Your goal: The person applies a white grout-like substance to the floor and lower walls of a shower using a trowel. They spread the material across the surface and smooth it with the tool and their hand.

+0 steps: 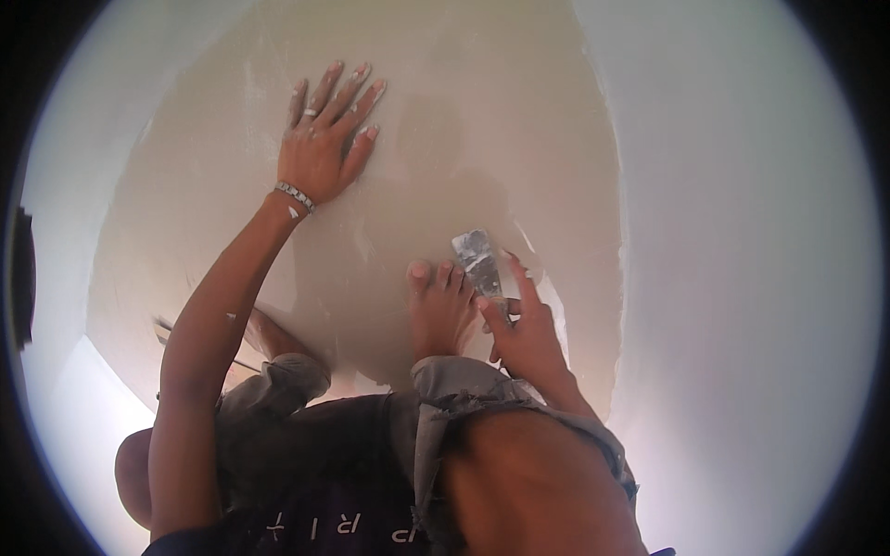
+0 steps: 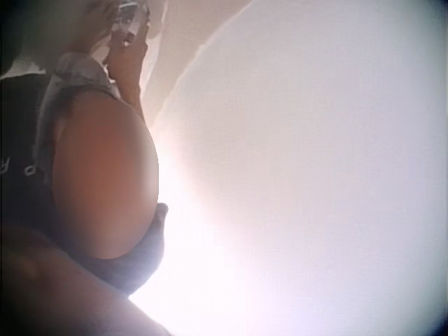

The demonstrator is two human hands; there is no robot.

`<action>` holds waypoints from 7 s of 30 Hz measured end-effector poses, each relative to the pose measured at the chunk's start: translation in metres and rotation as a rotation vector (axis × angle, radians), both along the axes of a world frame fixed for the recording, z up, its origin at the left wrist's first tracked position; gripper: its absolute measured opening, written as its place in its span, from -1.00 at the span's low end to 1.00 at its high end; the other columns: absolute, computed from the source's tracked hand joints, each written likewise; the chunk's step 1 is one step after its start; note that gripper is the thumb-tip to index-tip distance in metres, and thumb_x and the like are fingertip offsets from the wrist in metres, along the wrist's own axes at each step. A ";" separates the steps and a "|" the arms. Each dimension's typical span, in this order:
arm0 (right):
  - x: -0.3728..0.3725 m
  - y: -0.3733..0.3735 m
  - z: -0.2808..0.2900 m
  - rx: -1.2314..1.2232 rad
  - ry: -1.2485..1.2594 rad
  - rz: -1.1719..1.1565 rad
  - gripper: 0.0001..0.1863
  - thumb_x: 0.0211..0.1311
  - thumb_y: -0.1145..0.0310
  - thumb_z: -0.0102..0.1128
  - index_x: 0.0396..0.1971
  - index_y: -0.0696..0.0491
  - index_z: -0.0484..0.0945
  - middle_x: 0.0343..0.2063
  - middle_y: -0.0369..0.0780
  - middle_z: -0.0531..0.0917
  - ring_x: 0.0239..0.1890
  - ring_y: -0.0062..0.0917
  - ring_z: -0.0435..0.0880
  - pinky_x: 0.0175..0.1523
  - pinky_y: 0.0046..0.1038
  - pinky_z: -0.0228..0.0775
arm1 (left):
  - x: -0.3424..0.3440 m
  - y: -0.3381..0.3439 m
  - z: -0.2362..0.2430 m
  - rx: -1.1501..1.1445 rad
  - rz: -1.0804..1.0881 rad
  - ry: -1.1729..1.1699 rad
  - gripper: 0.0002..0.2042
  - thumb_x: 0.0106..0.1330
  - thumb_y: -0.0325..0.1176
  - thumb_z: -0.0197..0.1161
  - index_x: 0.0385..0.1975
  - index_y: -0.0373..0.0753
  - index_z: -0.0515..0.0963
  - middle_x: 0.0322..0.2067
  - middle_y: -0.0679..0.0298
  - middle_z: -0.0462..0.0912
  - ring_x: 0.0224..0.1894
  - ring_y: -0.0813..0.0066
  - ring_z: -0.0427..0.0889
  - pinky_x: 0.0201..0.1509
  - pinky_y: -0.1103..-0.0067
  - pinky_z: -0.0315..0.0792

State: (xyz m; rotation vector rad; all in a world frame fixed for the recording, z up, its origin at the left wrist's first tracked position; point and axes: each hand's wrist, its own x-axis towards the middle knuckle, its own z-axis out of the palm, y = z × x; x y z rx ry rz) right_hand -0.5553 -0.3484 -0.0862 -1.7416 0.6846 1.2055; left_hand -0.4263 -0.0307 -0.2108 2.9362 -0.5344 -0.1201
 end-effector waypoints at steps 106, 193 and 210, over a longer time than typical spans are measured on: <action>0.052 0.012 0.000 0.066 -0.443 0.584 -0.39 0.46 0.27 0.32 0.43 0.11 0.40 0.20 0.07 0.51 0.02 -0.14 0.74 0.08 -0.14 0.60 | -0.116 -0.134 0.060 -1.448 1.248 1.518 -0.62 0.61 -0.06 0.14 -0.02 -0.31 0.64 -0.17 0.23 0.73 -0.13 0.48 0.69 0.00 0.45 0.58; 0.079 -0.038 -0.046 0.153 -1.258 -0.386 -0.85 0.33 0.61 0.24 -0.21 0.18 0.44 -0.02 0.10 0.71 0.07 -0.21 0.71 0.20 -0.19 0.54 | 0.101 -0.191 -0.007 -0.122 -0.305 -0.020 -0.24 0.52 0.02 0.06 0.57 -0.38 0.16 0.60 -0.02 0.14 0.68 0.07 -0.03 0.70 0.02 -0.15; 0.113 -0.023 -0.087 0.002 -0.998 0.012 -0.80 0.36 0.48 0.40 -0.13 0.14 0.56 -0.15 -0.16 0.75 -0.11 -0.47 0.74 0.02 -0.44 0.56 | 0.011 0.005 0.000 0.171 -0.031 0.012 -0.30 0.48 0.11 0.13 0.60 0.12 0.22 0.64 0.25 0.08 0.70 0.15 -0.12 0.72 0.02 -0.23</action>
